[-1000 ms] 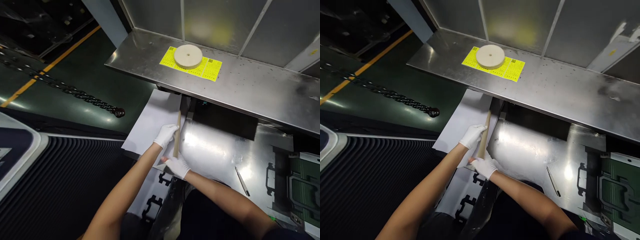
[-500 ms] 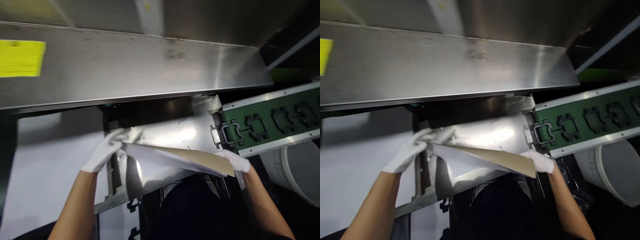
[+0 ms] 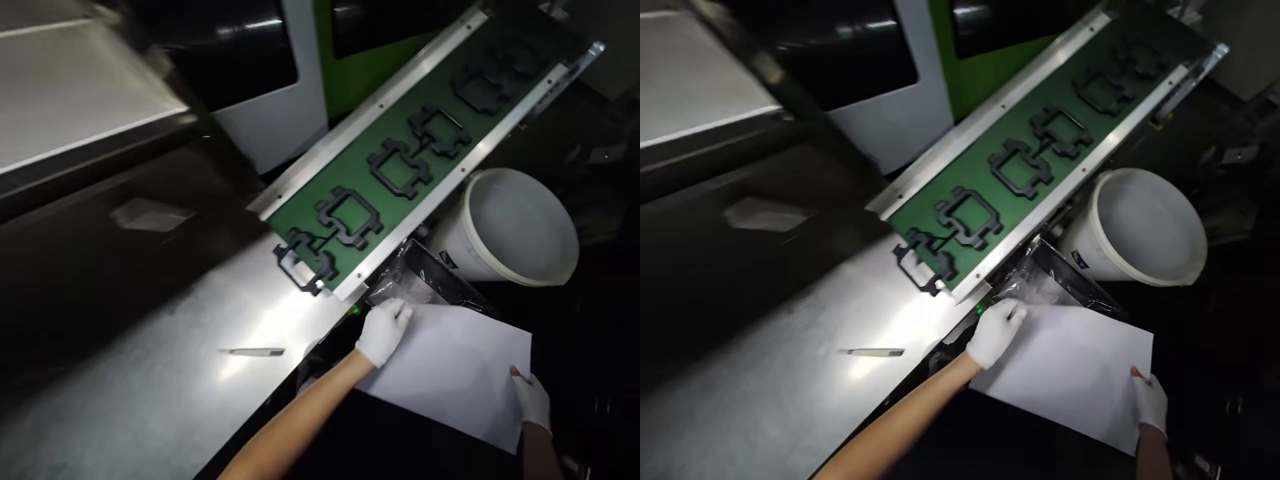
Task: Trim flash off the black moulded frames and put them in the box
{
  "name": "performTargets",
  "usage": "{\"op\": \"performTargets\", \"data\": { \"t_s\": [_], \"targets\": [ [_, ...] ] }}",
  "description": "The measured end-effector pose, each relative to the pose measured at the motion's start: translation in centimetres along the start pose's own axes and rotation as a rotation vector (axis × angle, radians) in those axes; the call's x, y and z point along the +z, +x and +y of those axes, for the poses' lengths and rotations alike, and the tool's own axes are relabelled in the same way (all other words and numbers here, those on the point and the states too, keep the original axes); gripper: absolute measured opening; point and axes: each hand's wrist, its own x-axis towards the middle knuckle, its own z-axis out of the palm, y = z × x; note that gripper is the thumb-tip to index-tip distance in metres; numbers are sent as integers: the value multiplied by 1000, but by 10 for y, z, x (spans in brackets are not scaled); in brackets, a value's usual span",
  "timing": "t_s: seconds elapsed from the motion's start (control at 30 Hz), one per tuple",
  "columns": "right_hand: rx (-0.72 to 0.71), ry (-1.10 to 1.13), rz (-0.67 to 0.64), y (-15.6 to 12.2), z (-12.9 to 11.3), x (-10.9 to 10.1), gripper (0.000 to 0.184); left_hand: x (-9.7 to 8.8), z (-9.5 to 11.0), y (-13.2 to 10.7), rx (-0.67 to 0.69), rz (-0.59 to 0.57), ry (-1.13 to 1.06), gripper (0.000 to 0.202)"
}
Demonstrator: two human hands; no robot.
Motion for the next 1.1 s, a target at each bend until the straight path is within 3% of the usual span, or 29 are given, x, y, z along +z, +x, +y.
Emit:
{"op": "performTargets", "data": {
  "t_s": [0.07, 0.17, 0.23, 0.27, 0.33, 0.43, 0.5, 0.57, 0.63, 0.7, 0.87, 1.1],
  "targets": [
    [171, 157, 69, 33, 3, 40, 67, 57, 8, 75, -61, -24, 160, 25],
    [273, 319, 126, 85, -11, 108, 59, 124, -8, 171, -121, -40, 392, 59],
    [306, 359, 158, 114, -20, 150, 55, 159, -33, 207, -95, -85, 535, 77],
    [325, 368, 180, 124, -22, 168, 55, 174, -47, 214, -69, -127, 597, 80],
    [352, 364, 231, 133, -19, 196, 59, 198, -75, 207, -20, -238, 696, 83],
    [347, 289, 318, 121, -9, 212, 65, 218, -112, 167, -31, -411, 811, 89],
    [246, 197, 315, 107, -8, 211, 66, 222, -134, 145, -77, -501, 880, 96],
    [40, 105, 189, 98, -13, 209, 62, 223, -154, 139, -104, -562, 941, 98],
    [-152, -6, 12, 102, -21, 215, 65, 224, -172, 149, -88, -589, 987, 99],
    [-225, -165, -130, 115, -26, 231, 78, 230, -187, 167, -48, -603, 1011, 99],
    [-180, -413, -371, 161, -22, 290, 92, 253, -222, 200, -36, -679, 961, 96],
    [-91, -429, -472, 195, -13, 350, 86, 291, -276, 220, -128, -729, 893, 106]
  ]
}}
